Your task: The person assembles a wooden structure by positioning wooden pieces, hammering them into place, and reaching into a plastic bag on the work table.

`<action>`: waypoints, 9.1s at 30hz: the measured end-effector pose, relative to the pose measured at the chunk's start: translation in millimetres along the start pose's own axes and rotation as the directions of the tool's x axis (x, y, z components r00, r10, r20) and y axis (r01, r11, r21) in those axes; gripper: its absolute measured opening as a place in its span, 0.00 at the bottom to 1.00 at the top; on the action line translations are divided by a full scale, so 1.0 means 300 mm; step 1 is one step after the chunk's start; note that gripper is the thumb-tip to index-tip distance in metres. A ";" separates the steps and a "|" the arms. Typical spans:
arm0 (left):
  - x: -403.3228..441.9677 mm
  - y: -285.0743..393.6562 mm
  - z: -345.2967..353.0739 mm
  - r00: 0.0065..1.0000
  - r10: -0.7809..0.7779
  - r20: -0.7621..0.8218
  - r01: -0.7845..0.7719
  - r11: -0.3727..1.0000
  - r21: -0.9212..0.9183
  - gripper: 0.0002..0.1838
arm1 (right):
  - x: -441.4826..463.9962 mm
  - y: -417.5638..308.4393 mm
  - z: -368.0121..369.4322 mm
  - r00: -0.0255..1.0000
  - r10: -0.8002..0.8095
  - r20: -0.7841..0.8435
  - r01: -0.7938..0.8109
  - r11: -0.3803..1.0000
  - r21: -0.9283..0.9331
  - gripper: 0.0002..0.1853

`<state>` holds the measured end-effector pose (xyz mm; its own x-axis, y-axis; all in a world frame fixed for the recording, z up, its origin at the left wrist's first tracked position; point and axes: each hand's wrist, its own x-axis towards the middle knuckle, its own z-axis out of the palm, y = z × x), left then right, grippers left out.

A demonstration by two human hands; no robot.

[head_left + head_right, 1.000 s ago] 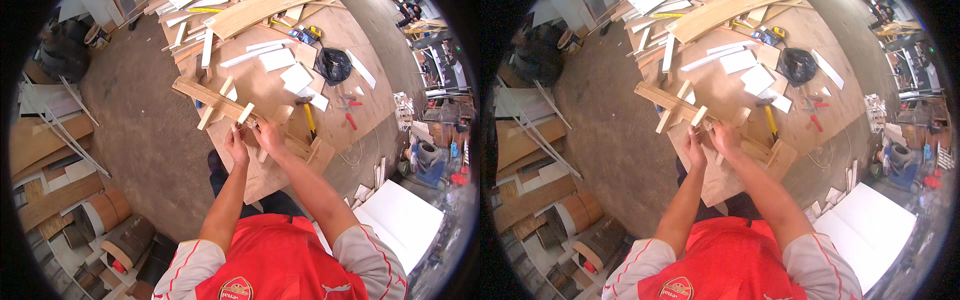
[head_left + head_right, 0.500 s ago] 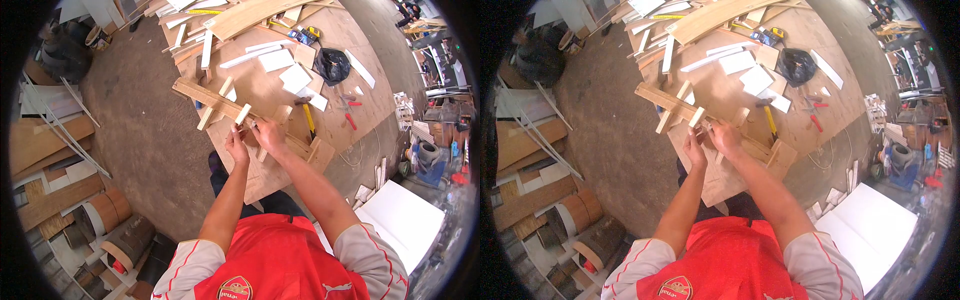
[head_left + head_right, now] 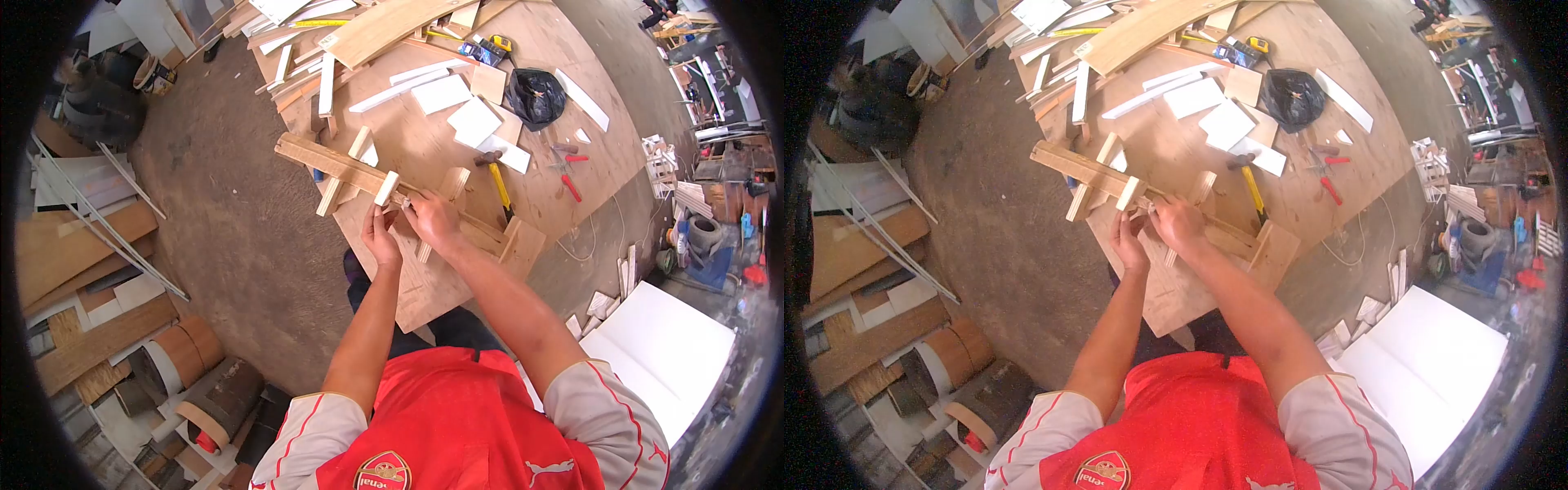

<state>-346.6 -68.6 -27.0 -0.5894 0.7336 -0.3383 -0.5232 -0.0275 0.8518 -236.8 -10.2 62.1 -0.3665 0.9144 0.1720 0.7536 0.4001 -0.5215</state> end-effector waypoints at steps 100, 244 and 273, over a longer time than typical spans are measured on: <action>-0.041 0.116 0.143 0.984 0.043 0.173 -0.058 0.995 0.085 0.18 | -0.041 0.591 -0.438 0.881 0.439 -0.180 -0.411 0.896 0.170 0.12; 0.096 -0.197 0.055 0.864 0.090 0.496 0.406 0.459 -0.791 0.53 | -0.065 -0.019 -0.006 0.993 -0.003 0.118 -0.008 0.995 0.097 0.20; -0.061 0.783 0.361 0.728 0.170 0.665 0.041 0.956 -0.289 0.49 | 0.084 -0.332 -0.585 0.997 0.021 -0.077 0.046 0.634 0.772 0.10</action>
<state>-392.0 -14.8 222.7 -0.1085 0.9804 0.1642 -0.7026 -0.1925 0.6850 -225.2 -16.1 265.1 -0.3070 0.9248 0.2248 0.0398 0.2485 -0.9678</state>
